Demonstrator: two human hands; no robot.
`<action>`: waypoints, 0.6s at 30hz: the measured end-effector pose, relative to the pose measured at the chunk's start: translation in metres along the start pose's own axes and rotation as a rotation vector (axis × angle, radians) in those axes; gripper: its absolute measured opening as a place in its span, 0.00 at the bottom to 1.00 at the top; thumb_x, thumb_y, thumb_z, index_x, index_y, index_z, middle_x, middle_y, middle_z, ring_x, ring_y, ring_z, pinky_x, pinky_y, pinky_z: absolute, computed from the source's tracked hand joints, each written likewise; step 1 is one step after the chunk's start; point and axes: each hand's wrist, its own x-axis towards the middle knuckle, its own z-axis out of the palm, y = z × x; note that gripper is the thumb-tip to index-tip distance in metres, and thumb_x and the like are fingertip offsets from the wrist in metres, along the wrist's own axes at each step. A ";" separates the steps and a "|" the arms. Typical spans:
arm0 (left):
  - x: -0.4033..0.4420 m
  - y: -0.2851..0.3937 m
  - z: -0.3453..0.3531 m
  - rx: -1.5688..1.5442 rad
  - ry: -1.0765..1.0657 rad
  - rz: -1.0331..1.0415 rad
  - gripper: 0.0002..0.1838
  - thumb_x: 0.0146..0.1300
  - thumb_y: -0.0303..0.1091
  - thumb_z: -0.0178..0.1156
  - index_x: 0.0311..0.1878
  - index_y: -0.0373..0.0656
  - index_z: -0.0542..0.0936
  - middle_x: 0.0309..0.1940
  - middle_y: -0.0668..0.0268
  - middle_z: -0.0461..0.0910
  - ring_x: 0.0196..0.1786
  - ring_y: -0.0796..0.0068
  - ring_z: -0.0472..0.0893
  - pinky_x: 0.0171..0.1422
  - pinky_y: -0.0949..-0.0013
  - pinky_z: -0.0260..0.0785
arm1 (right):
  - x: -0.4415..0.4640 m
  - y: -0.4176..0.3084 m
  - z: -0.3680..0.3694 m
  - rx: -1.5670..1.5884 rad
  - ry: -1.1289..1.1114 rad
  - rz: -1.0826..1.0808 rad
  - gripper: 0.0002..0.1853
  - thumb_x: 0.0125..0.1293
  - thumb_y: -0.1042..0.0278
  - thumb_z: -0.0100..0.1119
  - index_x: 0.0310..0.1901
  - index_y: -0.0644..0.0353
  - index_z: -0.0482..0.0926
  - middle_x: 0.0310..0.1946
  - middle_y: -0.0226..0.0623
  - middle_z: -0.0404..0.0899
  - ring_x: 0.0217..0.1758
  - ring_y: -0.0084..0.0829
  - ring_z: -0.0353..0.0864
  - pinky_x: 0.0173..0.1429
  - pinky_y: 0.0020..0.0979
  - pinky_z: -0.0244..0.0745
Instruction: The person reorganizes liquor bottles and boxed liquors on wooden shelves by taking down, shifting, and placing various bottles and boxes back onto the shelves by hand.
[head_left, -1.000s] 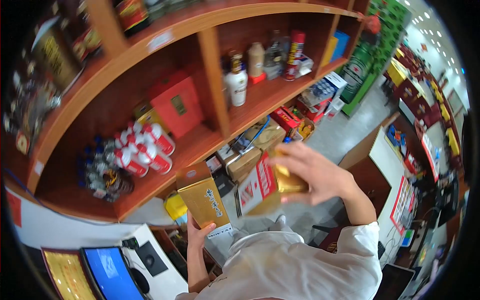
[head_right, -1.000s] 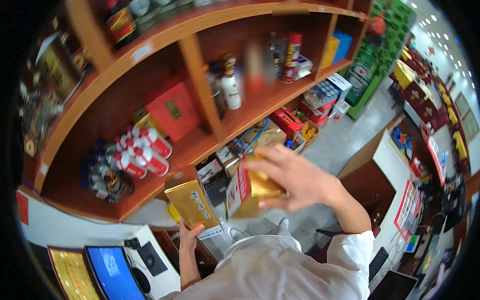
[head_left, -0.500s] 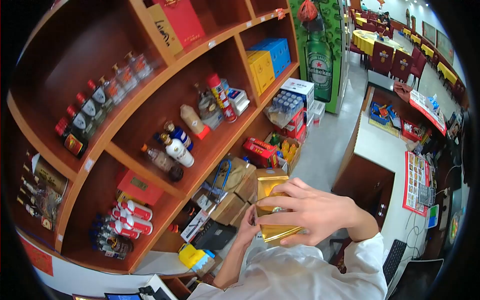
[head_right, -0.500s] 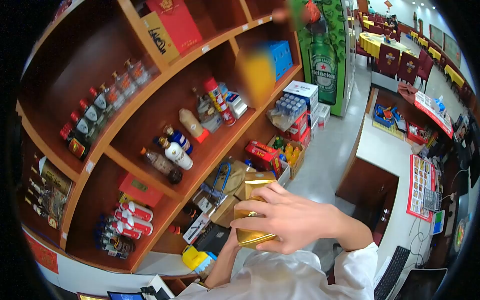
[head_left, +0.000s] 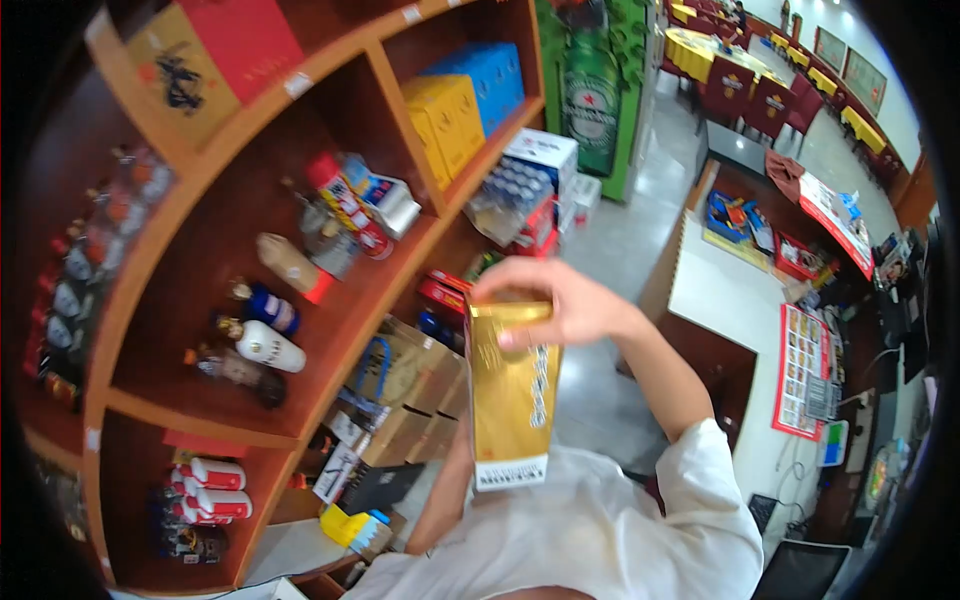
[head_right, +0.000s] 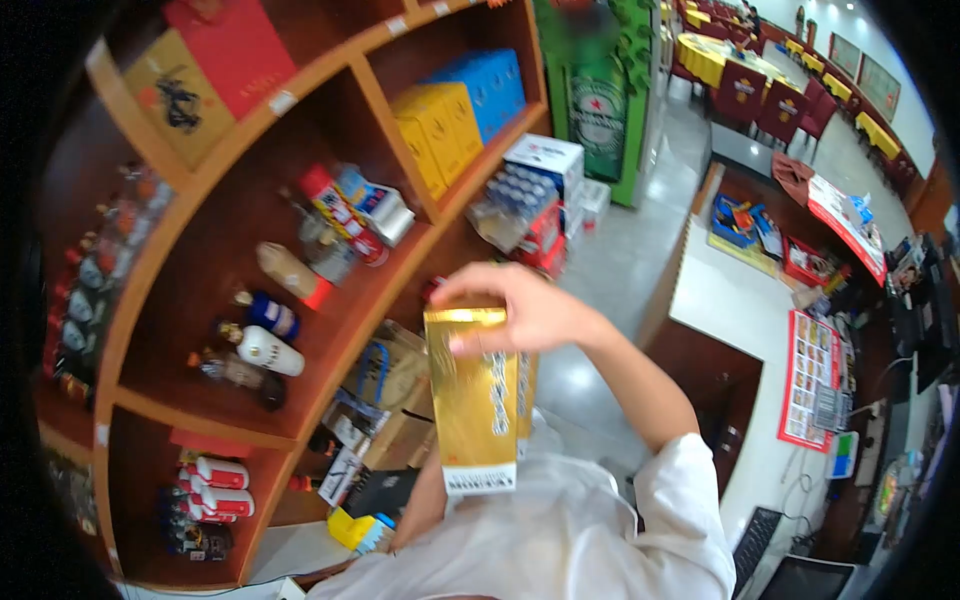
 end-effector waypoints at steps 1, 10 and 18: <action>0.020 0.004 -0.002 -0.020 -0.011 -0.001 0.50 0.54 0.31 0.80 0.79 0.42 0.63 0.70 0.62 0.73 0.72 0.67 0.72 0.77 0.61 0.63 | 0.006 0.008 -0.011 0.141 0.002 0.232 0.27 0.62 0.66 0.78 0.61 0.63 0.78 0.57 0.33 0.81 0.60 0.26 0.79 0.67 0.31 0.73; 0.130 0.013 -0.008 -0.165 0.079 0.001 0.49 0.55 0.30 0.79 0.79 0.42 0.63 0.70 0.62 0.74 0.71 0.68 0.73 0.76 0.62 0.64 | 0.044 0.088 -0.118 -0.062 -0.069 0.108 0.32 0.60 0.62 0.78 0.65 0.62 0.79 0.71 0.46 0.74 0.74 0.41 0.72 0.78 0.42 0.64; 0.233 0.031 -0.001 -0.192 0.289 -0.113 0.47 0.56 0.29 0.78 0.78 0.42 0.64 0.67 0.63 0.75 0.68 0.69 0.75 0.73 0.63 0.67 | 0.078 0.144 -0.203 -0.046 -0.113 0.117 0.38 0.57 0.56 0.79 0.68 0.62 0.78 0.66 0.49 0.78 0.70 0.45 0.75 0.75 0.43 0.66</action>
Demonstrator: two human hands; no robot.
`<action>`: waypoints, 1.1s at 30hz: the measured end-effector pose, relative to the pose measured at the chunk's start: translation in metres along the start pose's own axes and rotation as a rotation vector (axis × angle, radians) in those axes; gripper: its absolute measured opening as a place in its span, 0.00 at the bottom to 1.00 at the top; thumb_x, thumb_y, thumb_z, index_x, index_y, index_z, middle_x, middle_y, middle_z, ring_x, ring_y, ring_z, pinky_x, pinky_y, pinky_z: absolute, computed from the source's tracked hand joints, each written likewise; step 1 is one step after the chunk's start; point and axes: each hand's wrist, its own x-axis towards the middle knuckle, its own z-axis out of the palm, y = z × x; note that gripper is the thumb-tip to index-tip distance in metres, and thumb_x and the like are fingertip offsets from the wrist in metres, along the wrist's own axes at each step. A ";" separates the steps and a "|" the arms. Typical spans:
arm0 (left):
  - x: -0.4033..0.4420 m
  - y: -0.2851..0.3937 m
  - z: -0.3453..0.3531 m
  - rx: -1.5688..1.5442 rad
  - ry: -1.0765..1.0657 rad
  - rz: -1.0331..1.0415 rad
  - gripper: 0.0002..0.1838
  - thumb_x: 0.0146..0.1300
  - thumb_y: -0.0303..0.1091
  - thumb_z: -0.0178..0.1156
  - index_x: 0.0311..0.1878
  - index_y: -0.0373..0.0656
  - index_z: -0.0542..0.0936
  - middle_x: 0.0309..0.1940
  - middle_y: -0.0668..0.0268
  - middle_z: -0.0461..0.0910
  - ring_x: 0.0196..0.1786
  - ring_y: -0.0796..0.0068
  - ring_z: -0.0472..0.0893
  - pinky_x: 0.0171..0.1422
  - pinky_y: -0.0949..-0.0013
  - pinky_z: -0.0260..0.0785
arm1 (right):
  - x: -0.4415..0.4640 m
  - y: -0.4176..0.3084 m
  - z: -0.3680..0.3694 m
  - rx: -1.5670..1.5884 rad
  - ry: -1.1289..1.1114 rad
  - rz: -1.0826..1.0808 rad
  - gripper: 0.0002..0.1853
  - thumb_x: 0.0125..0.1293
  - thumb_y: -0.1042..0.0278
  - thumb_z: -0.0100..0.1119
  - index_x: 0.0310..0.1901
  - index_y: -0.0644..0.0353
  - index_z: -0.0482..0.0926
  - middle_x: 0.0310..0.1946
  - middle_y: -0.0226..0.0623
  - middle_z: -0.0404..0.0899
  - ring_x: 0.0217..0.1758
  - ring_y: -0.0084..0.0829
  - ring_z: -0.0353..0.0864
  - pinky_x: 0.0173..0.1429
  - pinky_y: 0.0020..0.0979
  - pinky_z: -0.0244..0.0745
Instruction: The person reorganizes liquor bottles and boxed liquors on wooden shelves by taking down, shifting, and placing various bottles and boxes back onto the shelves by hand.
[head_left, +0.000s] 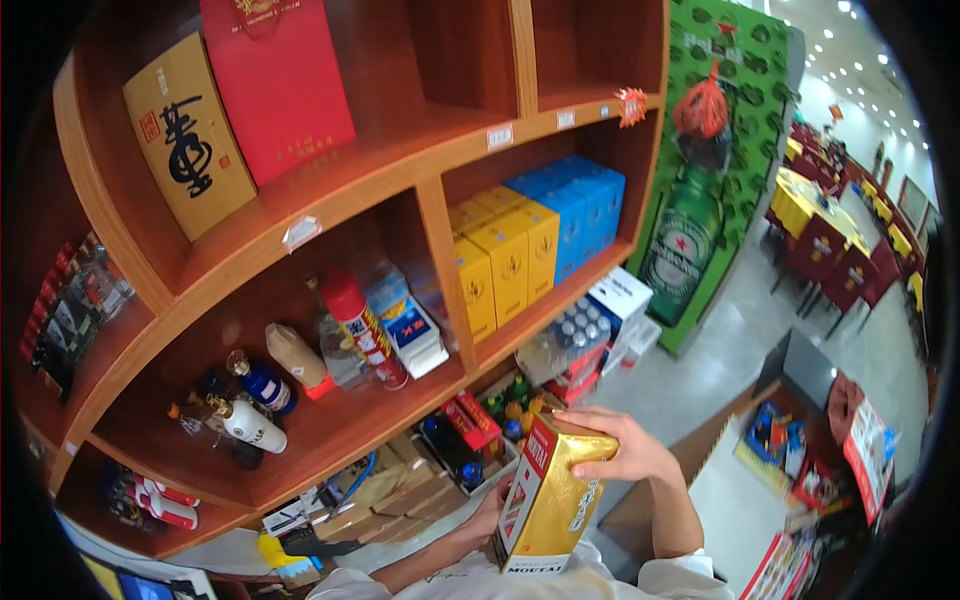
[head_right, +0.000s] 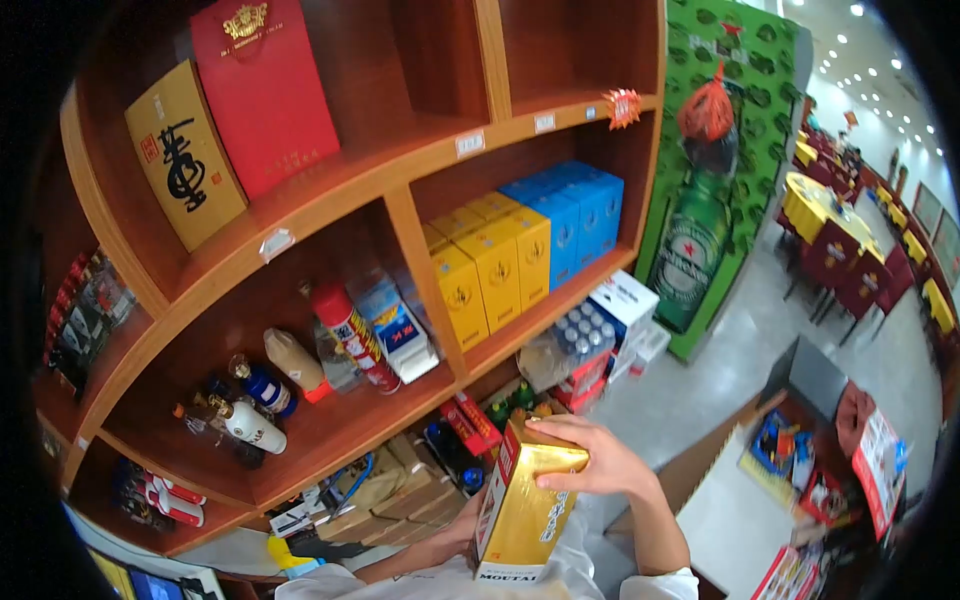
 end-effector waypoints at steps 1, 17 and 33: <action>0.010 0.008 0.007 -0.008 0.047 -0.035 0.46 0.57 0.28 0.77 0.77 0.42 0.65 0.67 0.64 0.76 0.67 0.70 0.75 0.72 0.63 0.68 | 0.005 0.006 -0.013 0.009 0.015 -0.034 0.39 0.56 0.56 0.80 0.68 0.62 0.78 0.65 0.49 0.78 0.70 0.45 0.75 0.75 0.43 0.67; 0.003 0.109 0.075 -0.130 0.617 0.635 0.52 0.51 0.20 0.78 0.78 0.38 0.61 0.64 0.57 0.78 0.66 0.67 0.78 0.71 0.62 0.70 | 0.250 -0.224 -0.222 -0.135 0.314 -1.062 0.40 0.55 0.51 0.81 0.64 0.66 0.76 0.57 0.49 0.80 0.60 0.37 0.80 0.65 0.38 0.76; -0.034 0.080 0.052 -0.105 0.741 0.652 0.57 0.47 0.21 0.81 0.79 0.30 0.56 0.65 0.55 0.76 0.67 0.65 0.76 0.73 0.60 0.69 | 0.485 -0.213 -0.158 -0.020 0.155 -0.800 0.72 0.54 0.37 0.80 0.80 0.73 0.38 0.74 0.64 0.63 0.81 0.49 0.61 0.83 0.45 0.56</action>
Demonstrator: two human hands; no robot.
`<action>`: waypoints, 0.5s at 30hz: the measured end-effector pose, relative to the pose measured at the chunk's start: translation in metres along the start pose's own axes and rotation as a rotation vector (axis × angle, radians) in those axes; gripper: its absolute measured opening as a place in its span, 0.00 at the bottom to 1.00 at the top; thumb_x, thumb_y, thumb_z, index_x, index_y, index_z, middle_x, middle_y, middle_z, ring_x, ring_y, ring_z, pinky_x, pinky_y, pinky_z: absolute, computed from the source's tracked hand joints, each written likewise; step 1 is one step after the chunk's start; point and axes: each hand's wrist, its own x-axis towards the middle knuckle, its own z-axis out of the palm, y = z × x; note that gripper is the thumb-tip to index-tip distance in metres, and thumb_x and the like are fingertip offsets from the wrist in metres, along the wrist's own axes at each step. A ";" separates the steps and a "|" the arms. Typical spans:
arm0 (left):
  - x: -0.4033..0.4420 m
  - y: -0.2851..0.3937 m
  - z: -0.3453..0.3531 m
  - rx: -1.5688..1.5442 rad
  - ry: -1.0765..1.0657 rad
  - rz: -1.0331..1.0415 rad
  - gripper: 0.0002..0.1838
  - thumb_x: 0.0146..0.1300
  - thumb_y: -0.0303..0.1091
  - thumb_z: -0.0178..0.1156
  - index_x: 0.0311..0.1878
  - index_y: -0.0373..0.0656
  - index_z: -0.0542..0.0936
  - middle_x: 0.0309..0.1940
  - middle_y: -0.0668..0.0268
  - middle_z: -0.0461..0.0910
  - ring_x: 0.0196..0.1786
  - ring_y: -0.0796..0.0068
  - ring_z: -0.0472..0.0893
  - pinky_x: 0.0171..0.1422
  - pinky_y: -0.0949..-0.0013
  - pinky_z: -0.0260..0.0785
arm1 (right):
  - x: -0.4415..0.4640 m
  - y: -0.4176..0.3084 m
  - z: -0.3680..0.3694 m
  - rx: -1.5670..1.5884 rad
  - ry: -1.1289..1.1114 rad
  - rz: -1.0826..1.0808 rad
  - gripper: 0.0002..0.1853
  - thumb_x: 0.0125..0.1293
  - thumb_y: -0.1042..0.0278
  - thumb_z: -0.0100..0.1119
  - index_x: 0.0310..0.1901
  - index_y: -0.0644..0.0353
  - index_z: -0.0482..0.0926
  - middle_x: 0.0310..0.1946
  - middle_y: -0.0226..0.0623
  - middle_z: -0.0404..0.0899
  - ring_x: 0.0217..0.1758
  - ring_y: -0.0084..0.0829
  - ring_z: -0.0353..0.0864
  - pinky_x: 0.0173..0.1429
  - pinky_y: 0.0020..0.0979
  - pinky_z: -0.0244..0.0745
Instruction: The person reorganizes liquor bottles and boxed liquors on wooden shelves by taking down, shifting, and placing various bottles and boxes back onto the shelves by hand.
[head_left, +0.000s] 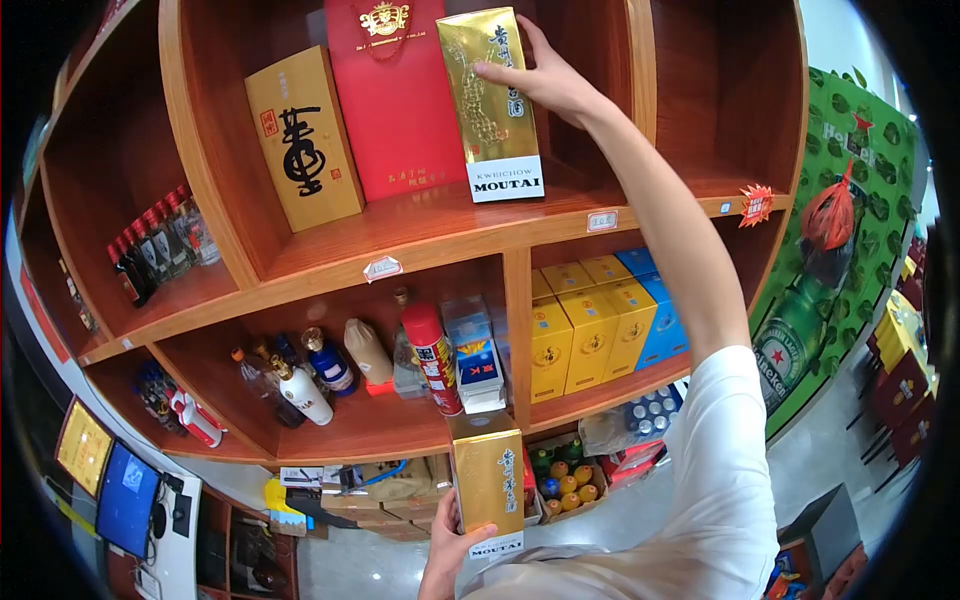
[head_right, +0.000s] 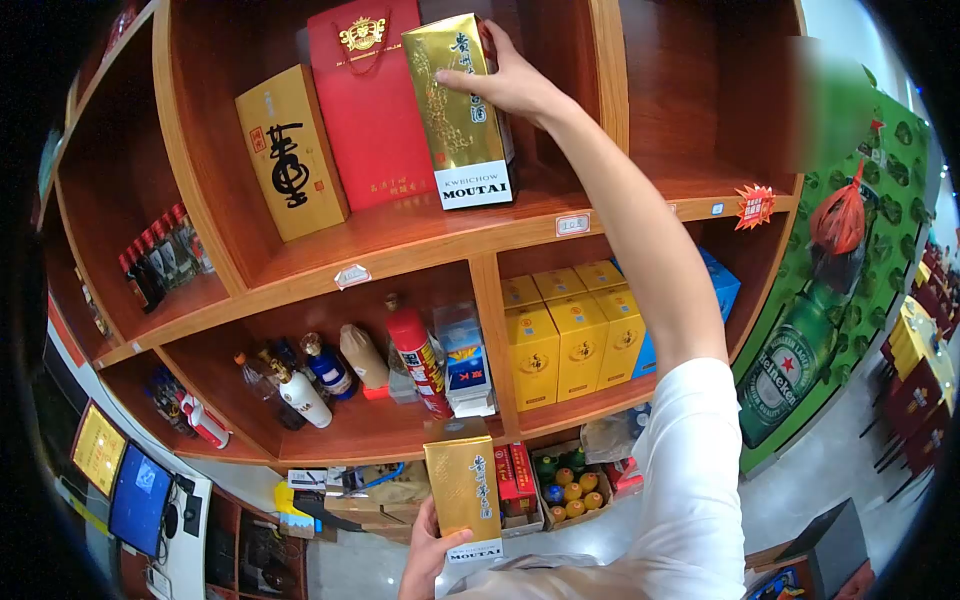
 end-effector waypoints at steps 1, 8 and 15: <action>0.000 0.000 -0.003 0.006 0.015 -0.004 0.58 0.47 0.21 0.81 0.79 0.30 0.56 0.65 0.55 0.76 0.67 0.65 0.76 0.73 0.60 0.69 | -0.009 -0.004 -0.001 0.021 -0.041 0.030 0.72 0.54 0.36 0.80 0.80 0.73 0.37 0.74 0.64 0.63 0.82 0.50 0.59 0.84 0.44 0.55; 0.008 0.003 -0.014 0.009 0.015 -0.042 0.56 0.48 0.19 0.79 0.79 0.33 0.57 0.66 0.54 0.75 0.68 0.64 0.76 0.74 0.59 0.68 | -0.065 -0.030 -0.011 -0.173 -0.299 0.398 0.67 0.57 0.38 0.77 0.82 0.61 0.39 0.67 0.56 0.74 0.60 0.46 0.84 0.44 0.45 0.91; 0.016 0.017 -0.006 0.007 -0.043 -0.058 0.56 0.47 0.19 0.79 0.79 0.35 0.58 0.69 0.55 0.73 0.71 0.64 0.73 0.76 0.59 0.67 | -0.041 0.041 0.018 -0.044 -0.111 0.407 0.54 0.58 0.48 0.80 0.73 0.71 0.56 0.64 0.59 0.76 0.65 0.50 0.81 0.52 0.54 0.87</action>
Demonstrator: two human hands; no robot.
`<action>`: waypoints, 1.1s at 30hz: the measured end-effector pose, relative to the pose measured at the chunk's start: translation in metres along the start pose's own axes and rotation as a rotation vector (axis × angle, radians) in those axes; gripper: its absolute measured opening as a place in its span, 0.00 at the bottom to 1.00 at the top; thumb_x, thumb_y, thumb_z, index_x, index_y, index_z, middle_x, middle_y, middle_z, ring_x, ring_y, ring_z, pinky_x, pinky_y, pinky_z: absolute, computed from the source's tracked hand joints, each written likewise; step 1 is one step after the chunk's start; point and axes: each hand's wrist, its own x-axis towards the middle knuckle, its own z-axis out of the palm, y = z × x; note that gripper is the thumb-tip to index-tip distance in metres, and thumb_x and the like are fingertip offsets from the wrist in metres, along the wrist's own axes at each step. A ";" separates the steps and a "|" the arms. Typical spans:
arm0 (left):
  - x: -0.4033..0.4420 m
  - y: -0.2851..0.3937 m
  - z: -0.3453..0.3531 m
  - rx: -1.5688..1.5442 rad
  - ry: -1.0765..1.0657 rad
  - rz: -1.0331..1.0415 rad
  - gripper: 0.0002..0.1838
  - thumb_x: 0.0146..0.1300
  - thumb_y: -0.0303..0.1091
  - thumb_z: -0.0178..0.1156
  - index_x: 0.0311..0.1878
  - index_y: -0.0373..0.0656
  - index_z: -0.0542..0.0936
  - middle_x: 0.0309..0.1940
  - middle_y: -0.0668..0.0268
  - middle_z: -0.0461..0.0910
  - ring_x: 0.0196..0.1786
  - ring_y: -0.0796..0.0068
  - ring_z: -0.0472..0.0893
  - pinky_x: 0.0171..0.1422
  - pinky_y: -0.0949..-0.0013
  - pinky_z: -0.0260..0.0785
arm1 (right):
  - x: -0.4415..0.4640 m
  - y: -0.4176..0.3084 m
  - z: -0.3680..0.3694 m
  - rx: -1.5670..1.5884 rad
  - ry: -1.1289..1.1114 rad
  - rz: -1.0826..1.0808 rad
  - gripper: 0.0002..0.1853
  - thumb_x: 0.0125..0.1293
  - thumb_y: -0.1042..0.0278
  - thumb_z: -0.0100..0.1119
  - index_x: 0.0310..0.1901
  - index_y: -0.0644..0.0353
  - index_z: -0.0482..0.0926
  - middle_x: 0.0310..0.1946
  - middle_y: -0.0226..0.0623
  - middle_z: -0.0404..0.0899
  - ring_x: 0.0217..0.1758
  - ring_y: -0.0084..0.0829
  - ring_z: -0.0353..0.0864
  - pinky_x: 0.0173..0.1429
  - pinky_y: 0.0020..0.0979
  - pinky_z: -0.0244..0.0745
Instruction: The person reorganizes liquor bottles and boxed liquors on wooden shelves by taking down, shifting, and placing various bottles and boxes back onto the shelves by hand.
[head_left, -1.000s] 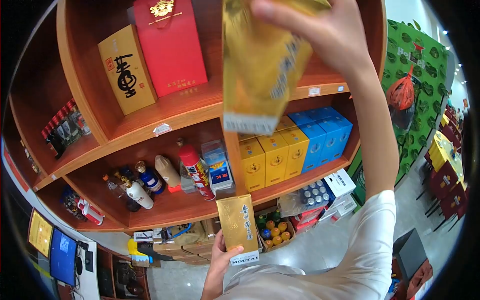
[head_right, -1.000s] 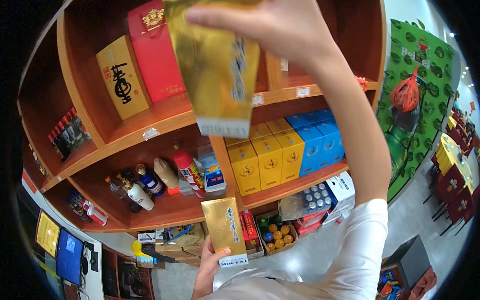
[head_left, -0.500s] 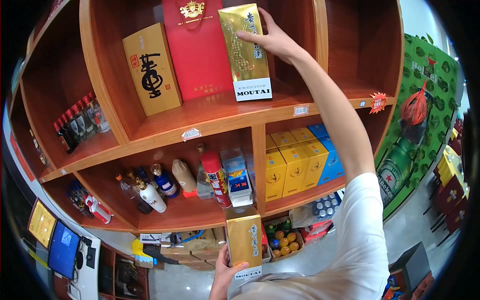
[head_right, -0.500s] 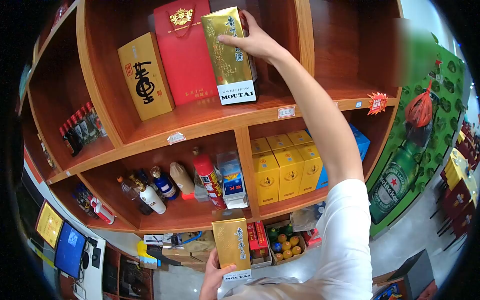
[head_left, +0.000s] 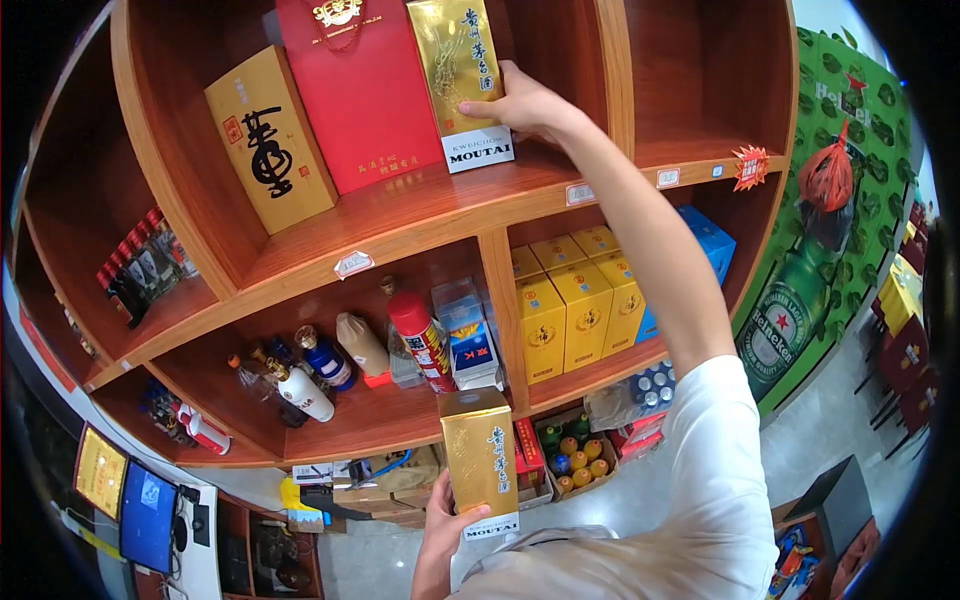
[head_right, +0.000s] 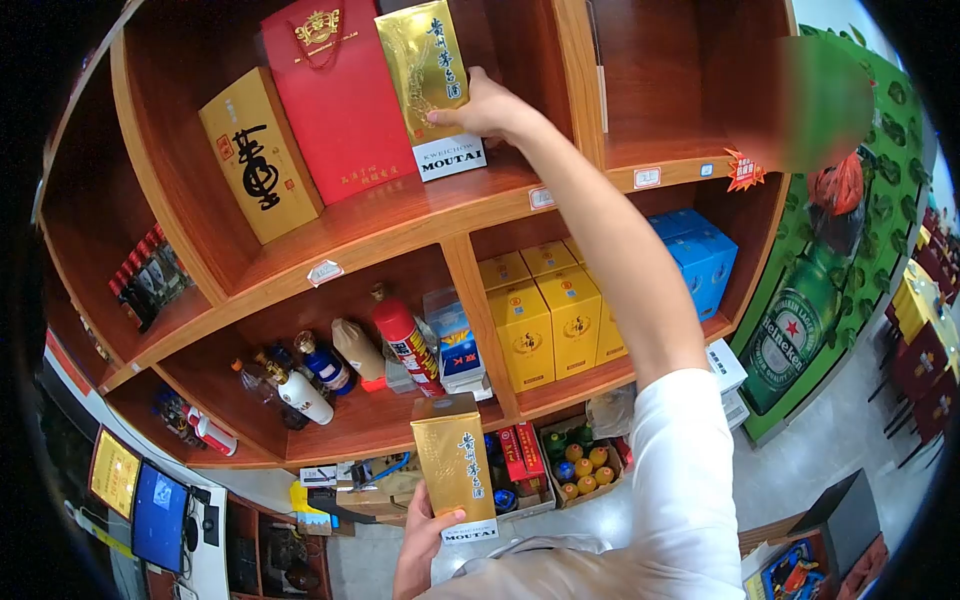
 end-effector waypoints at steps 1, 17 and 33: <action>0.000 0.002 0.001 -0.006 -0.009 0.008 0.56 0.47 0.19 0.79 0.80 0.35 0.58 0.69 0.55 0.73 0.71 0.64 0.73 0.76 0.59 0.67 | 0.013 0.006 0.008 -0.112 0.051 0.025 0.53 0.60 0.48 0.79 0.73 0.72 0.55 0.62 0.58 0.78 0.63 0.46 0.82 0.52 0.49 0.85; 0.011 0.115 0.024 -0.006 -0.130 0.391 0.52 0.42 0.33 0.82 0.72 0.36 0.66 0.60 0.59 0.75 0.61 0.66 0.79 0.61 0.63 0.75 | 0.022 0.017 0.019 -0.483 -0.028 0.191 0.64 0.60 0.27 0.66 0.75 0.83 0.53 0.71 0.67 0.69 0.74 0.51 0.73 0.75 0.38 0.69; 0.193 0.335 0.259 0.535 -0.377 0.870 0.45 0.75 0.60 0.57 0.79 0.33 0.56 0.72 0.45 0.68 0.76 0.56 0.68 0.77 0.58 0.62 | -0.110 -0.097 -0.070 -0.495 0.695 -0.836 0.40 0.71 0.60 0.64 0.73 0.77 0.56 0.65 0.73 0.65 0.73 0.64 0.66 0.79 0.47 0.63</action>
